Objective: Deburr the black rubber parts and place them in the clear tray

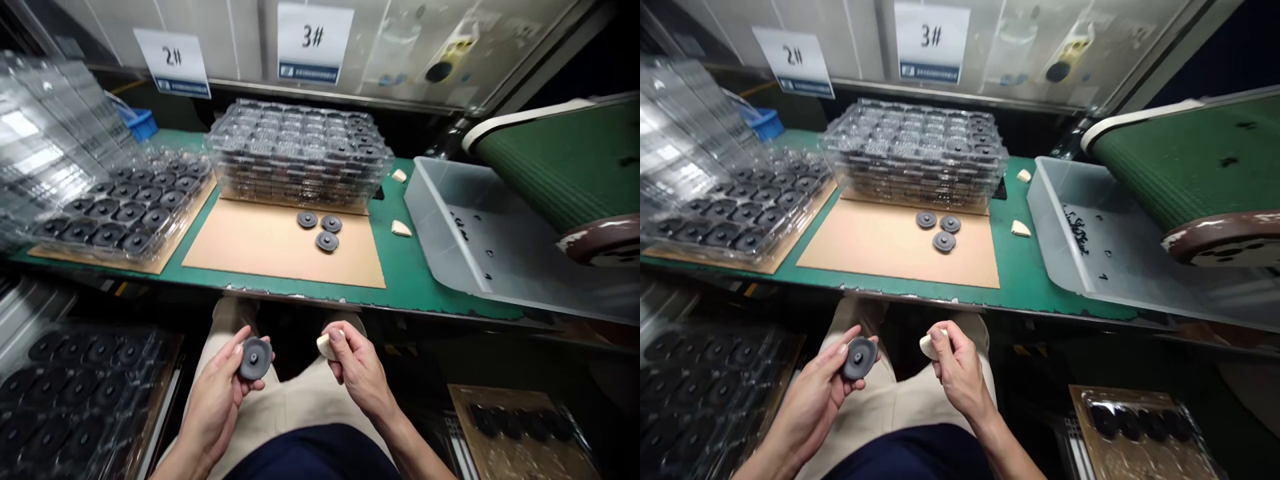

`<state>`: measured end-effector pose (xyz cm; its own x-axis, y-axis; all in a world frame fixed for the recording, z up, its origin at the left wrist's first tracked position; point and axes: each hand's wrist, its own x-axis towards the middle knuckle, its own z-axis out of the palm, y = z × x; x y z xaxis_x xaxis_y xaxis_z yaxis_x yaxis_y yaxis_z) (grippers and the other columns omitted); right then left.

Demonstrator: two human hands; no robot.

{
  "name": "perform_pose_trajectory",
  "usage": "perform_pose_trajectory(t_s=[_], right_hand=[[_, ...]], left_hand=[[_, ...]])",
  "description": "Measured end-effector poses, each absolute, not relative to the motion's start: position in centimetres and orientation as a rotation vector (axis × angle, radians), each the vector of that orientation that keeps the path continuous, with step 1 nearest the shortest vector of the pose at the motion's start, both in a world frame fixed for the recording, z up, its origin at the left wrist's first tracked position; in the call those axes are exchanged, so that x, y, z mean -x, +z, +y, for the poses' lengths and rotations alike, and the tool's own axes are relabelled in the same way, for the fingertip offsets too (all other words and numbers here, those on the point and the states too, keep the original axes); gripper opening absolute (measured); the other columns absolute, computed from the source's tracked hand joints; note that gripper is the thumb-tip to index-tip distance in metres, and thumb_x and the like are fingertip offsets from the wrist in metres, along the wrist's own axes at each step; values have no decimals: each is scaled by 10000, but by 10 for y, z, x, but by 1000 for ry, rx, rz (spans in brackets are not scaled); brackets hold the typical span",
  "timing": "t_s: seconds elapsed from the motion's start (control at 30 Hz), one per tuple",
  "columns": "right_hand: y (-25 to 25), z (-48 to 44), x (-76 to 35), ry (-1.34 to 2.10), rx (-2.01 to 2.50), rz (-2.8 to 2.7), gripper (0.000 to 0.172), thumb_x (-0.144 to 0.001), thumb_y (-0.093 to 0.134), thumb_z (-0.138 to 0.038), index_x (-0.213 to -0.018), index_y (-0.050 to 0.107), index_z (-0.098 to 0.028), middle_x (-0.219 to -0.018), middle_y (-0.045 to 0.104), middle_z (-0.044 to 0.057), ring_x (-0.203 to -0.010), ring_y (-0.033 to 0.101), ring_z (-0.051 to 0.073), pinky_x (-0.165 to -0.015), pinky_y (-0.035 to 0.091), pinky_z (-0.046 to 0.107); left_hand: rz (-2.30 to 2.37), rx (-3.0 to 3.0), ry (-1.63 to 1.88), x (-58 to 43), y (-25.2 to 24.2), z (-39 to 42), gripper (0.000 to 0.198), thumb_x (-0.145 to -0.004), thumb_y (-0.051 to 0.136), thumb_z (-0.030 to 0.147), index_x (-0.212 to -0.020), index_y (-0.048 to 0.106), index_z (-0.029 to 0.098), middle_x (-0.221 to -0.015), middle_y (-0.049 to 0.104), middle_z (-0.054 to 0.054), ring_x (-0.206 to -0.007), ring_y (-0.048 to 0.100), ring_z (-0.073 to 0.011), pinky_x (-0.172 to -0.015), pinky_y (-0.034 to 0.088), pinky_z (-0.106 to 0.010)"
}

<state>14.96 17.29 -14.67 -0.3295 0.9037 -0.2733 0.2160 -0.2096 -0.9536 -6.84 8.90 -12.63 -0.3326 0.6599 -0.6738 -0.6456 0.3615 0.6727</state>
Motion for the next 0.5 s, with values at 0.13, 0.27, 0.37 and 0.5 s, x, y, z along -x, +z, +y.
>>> perform_pose_trajectory(t_s=[0.13, 0.27, 0.37, 0.5], right_hand=[[-133, 210, -153, 1423, 1297, -1606, 350, -1043, 521, -544, -1189, 609, -239, -719, 577, -29, -593, 529, 130, -562, 453, 229], [-115, 255, -136, 1145, 1142, -1898, 178, -1049, 509, -336, -1114, 644, -239, -960, 650, 14, -832, 624, 152, -754, 500, 253], [-109, 289, -108, 915, 984, -2191, 169, -1035, 474, -196, -1034, 641, -220, -1033, 654, 20, -968, 620, 154, -883, 474, 261], [-113, 328, -58, 794, 796, -2413, 91, -963, 555, -162, -985, 634, -202, -985, 652, 21, -905, 619, 162, -824, 465, 257]], left_hand=[[1409, -3, 1370, 76, -124, 101, 428, -922, 651, 183, -1342, 611, 112, -1221, 730, -199, -1025, 746, -311, -611, 619, -291], [1454, -27, 1422, 84, -125, 117, 475, -774, 788, 181, -1233, 689, 112, -1076, 773, -166, -887, 772, -308, -583, 631, -294], [1507, -69, 1443, 93, -124, 134, 576, -618, 936, 274, -1148, 746, 149, -944, 789, -122, -774, 770, -296, -536, 609, -286], [1574, -193, 1505, 106, -102, 165, 673, -448, 1023, 426, -1013, 784, 149, -900, 801, -116, -744, 763, -278, -580, 610, -275]])
